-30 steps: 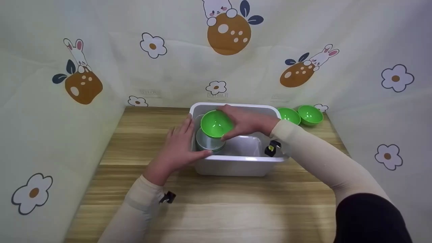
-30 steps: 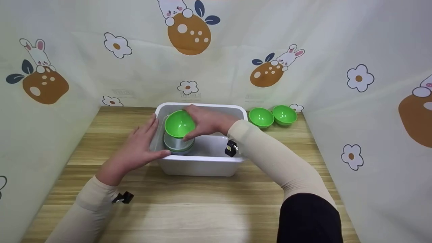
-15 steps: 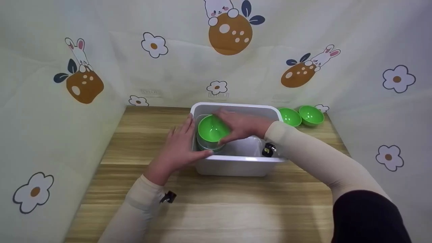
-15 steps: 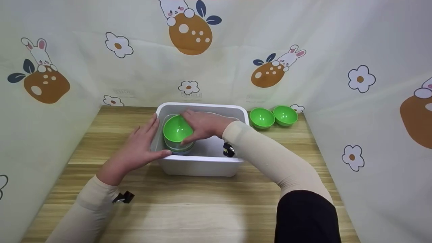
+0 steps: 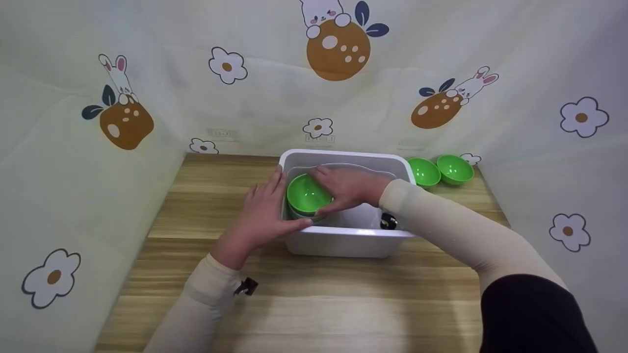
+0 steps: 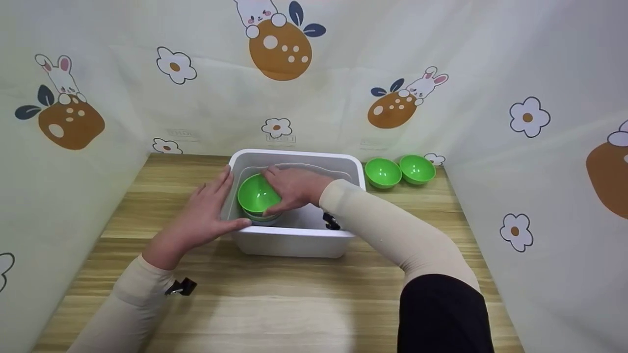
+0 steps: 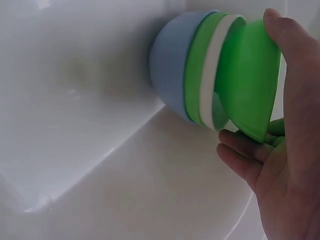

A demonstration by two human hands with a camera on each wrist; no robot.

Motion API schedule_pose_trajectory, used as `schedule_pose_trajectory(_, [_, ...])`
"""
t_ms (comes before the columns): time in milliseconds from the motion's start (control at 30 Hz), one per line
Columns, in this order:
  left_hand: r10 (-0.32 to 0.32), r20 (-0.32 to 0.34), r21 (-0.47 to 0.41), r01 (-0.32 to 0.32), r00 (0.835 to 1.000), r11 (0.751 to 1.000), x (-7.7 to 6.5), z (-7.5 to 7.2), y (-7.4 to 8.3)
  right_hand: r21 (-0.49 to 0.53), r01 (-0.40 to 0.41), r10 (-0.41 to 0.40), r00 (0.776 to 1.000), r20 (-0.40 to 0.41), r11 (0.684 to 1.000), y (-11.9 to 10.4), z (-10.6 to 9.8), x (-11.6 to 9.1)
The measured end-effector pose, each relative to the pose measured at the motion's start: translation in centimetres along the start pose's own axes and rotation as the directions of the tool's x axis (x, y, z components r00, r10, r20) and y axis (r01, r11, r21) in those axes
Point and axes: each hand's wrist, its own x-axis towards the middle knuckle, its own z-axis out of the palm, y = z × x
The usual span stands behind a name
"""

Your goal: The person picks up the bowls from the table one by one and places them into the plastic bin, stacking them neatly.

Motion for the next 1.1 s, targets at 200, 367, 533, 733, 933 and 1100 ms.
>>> schedule_pose_trajectory(200, [0.001, 0.004, 0.002, -0.001, 1.0, 1.0, 0.1, 0.1, 0.0, -0.014, -0.024, 0.024, 1.0, 0.011, 1.0, 0.1, 0.6, 0.1])
schedule_pose_trajectory(367, [-0.001, 0.004, -0.003, 0.001, 1.0, 1.0, 0.0, 0.0, -0.1, -0.01, -0.037, 0.037, 0.999, 0.018, 0.999, 0.0, 0.8, 0.2])
schedule_pose_trajectory(533, [-0.003, 0.003, -0.007, 0.003, 1.0, 1.0, -0.1, 0.0, 0.0, -0.033, -0.051, 0.052, 0.998, 0.038, 0.998, 0.1, 1.2, 0.5])
schedule_pose_trajectory(733, [-0.007, 0.006, -0.013, 0.007, 1.0, 1.0, -0.1, 0.1, 0.0, -0.055, -0.048, 0.052, 0.996, 0.066, 0.997, 0.1, 1.4, 0.7])
schedule_pose_trajectory(933, [-0.002, 0.003, -0.007, 0.002, 1.0, 1.0, 0.0, 0.0, 0.0, -0.039, -0.055, 0.058, 0.995, 0.08, 0.998, 0.0, 1.7, 0.6])
schedule_pose_trajectory(1100, [0.006, -0.001, 0.005, -0.006, 1.0, 1.0, 0.1, -0.1, 0.0, -0.029, -0.052, 0.054, 0.996, 0.076, 0.998, 0.0, 1.8, 0.7])
